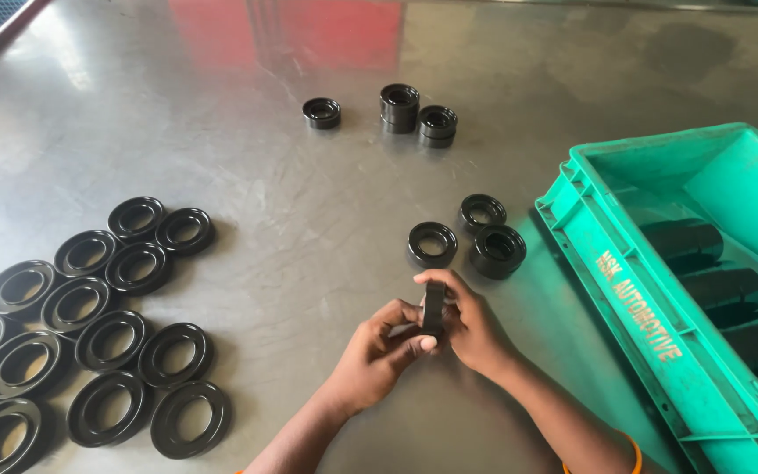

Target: Inspecting black ring-shaped metal components on a metal table and sorting selected items into a green plastic crate.

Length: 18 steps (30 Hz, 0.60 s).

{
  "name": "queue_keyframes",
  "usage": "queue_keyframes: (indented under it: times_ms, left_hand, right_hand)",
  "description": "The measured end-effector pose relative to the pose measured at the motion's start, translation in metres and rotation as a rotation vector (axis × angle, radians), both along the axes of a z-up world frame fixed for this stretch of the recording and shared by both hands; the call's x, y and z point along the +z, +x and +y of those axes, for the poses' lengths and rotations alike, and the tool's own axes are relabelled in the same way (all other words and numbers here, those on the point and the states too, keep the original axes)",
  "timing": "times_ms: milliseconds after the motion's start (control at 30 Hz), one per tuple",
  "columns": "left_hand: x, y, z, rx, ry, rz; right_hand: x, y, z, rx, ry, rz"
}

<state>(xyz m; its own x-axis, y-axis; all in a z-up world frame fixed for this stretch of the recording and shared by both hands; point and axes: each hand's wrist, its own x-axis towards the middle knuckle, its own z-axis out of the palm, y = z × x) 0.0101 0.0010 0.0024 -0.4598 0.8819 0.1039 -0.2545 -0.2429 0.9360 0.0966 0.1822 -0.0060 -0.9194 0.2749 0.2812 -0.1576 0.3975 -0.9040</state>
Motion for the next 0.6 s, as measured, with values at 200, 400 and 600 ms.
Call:
queue_keyframes:
  times_ms: [200,400,600]
  left_hand:
    - [0.008,0.005,-0.004,0.051,-0.122,0.276]
    - [0.009,0.009,-0.003,0.026,-0.069,0.25]
    - [0.006,0.01,-0.001,-0.008,0.052,0.081]
  right_hand:
    - [0.01,0.004,0.001,-0.009,0.222,0.119]
    - [0.037,0.008,-0.009,-0.036,0.25,-0.05]
    - [0.022,0.004,-0.004,-0.023,-0.034,-0.226]
